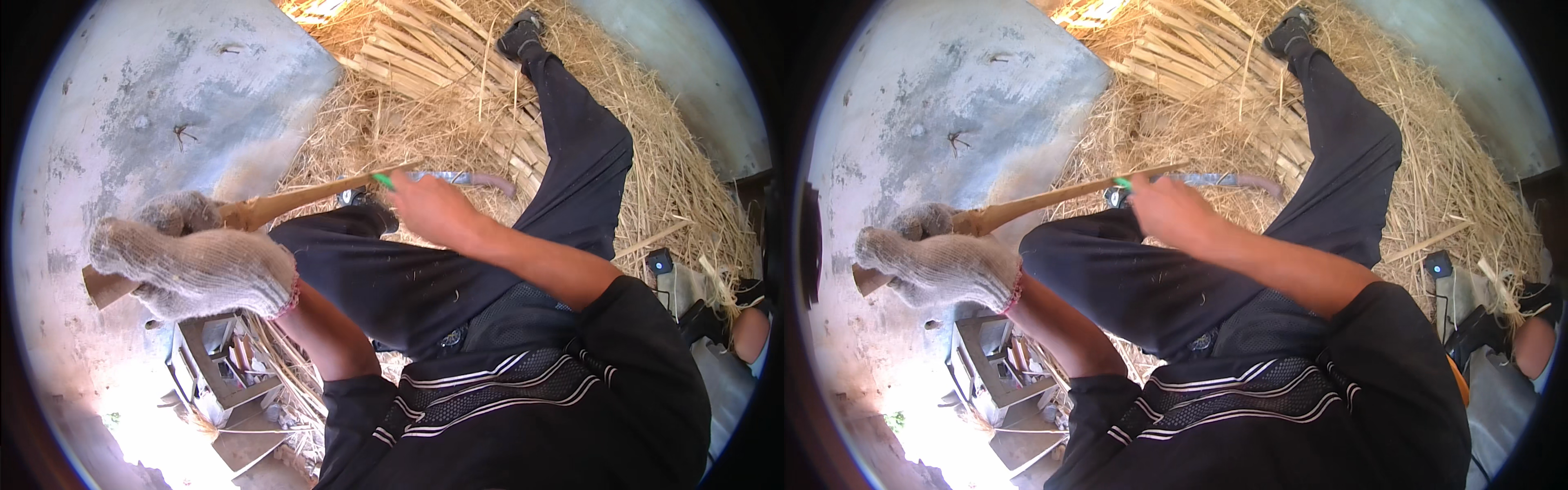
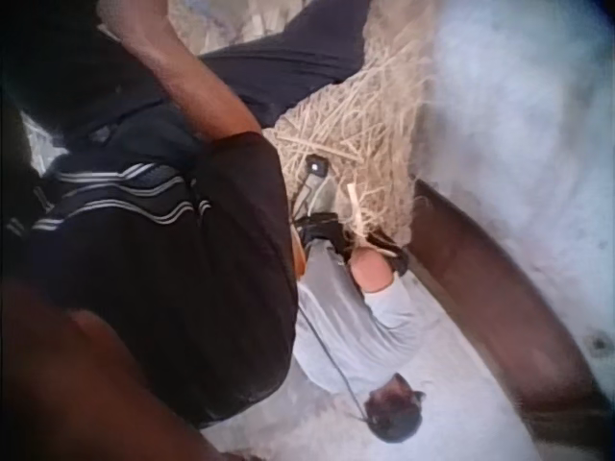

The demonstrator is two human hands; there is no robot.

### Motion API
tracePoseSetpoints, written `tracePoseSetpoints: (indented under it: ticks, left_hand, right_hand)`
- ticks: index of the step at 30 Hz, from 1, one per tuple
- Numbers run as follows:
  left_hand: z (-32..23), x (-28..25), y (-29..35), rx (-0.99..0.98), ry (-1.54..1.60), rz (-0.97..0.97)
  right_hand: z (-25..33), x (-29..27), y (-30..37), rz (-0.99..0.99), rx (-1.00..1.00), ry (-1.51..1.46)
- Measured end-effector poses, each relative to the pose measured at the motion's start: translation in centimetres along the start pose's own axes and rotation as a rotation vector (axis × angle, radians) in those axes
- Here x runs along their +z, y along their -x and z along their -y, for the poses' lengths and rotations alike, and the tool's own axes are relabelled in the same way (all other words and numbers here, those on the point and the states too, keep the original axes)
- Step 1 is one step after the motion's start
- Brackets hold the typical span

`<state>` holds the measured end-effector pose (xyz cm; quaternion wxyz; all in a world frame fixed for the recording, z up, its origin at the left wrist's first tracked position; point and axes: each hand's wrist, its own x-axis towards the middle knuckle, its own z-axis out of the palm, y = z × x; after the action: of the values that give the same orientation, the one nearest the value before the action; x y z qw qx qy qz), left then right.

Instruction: The person sits on a straw-covered floor and uses a green-handled knife to shave the outer layer off thin bamboo sticks. They hold the sticks with a gloved left hand and repeatedly scrape the surface with the knife in their right hand, creating wood shavings.

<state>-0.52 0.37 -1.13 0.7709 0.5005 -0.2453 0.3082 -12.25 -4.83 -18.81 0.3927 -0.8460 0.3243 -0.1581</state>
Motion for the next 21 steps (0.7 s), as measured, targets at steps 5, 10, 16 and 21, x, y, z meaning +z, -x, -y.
tracePoseSetpoints:
  ticks: [5, 10, 16, 21]
  left_hand:
    - [-0.4, 1.2, 0.0, -0.015, -0.005, 0.039]
    - [0.7, 0.7, -0.8, -0.027, 0.068, 0.098]
    - [2.0, 0.2, -2.4, 0.013, 0.05, 0.024]
    - [2.1, 0.5, -2.4, 0.032, 0.016, 0.069]
  right_hand:
    - [-11.8, 6.3, -2.5, -0.004, 0.113, 0.237]
    - [-22.3, 6.4, 0.0, 0.08, 0.473, 0.312]
    - [-4.5, -2.7, -2.0, -0.138, 0.292, -0.155]
    - [2.4, -4.4, 1.9, -0.542, -0.367, -0.529]
